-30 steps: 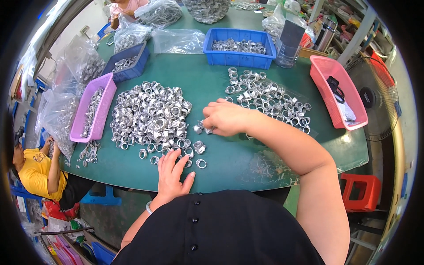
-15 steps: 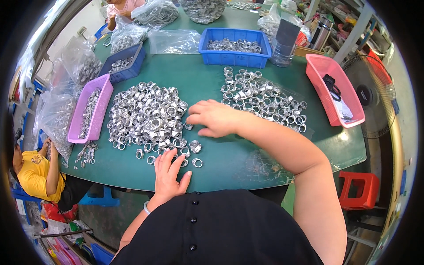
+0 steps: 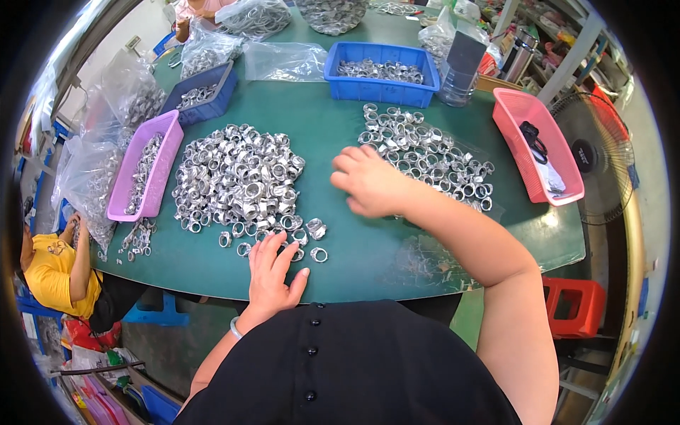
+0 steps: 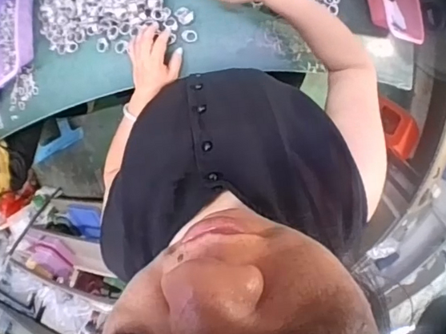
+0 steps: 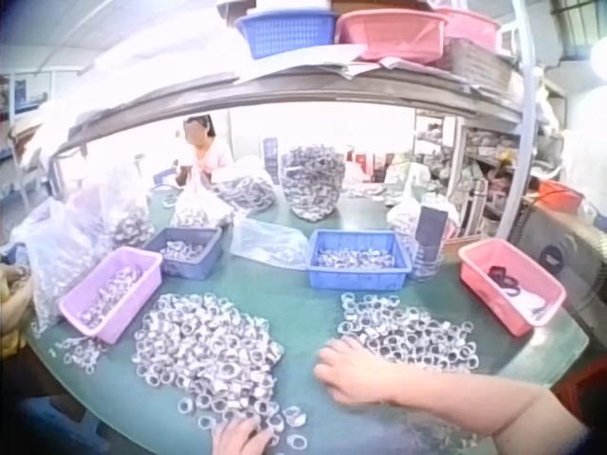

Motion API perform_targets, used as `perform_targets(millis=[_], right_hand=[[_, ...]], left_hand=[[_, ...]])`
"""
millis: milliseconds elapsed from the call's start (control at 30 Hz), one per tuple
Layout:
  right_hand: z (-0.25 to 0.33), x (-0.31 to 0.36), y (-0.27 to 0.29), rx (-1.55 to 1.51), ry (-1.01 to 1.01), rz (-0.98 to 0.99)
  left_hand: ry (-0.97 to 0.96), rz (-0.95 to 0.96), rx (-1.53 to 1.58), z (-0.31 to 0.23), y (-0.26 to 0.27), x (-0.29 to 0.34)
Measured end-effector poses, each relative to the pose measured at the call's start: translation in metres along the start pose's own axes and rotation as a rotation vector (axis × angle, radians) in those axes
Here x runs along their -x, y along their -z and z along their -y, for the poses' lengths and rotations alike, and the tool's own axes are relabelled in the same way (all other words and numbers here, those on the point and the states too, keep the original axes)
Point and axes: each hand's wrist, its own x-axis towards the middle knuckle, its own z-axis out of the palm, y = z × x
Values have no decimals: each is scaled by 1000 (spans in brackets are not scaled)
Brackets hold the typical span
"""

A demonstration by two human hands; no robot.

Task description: The person sorts through a large pile of metal rings on a table, picking them up individually or in small groups and placing them into a separate pile.

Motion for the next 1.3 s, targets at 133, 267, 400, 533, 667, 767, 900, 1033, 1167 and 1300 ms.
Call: perform_targets(millis=[133, 267, 400, 533, 667, 767, 900, 1033, 1167, 1300], right_hand=[[34, -9, -8, -502, 86, 62], [44, -13, -14, -534, 78, 102], [22, 9, 3, -141, -19, 135], [28, 14, 20, -25, -38, 181], [74, -3, 4, -389, 40, 119], [89, -9, -12, -306, -38, 125], [72, 8, -16, -210, -90, 117], [58, 25, 9, -193, -126, 112], [85, 1, 20, -98, -122, 126], [116, -26, -14, -331, 23, -21]], left_hand=[[-5, -5, -22, 0, 0, -1], [7, -15, -12, -2, 0, 1], [13, -48, 23, 0, 0, 3], [61, -110, 17, -1, -1, 5], [86, -124, -23, -1, 1, 5], [92, -121, -20, -2, 2, 5], [112, -152, 7, -2, 3, 7], [101, -312, 151, 5, 3, 11], [105, -414, 213, 9, 3, 15], [99, -420, 208, 11, 2, 14]])
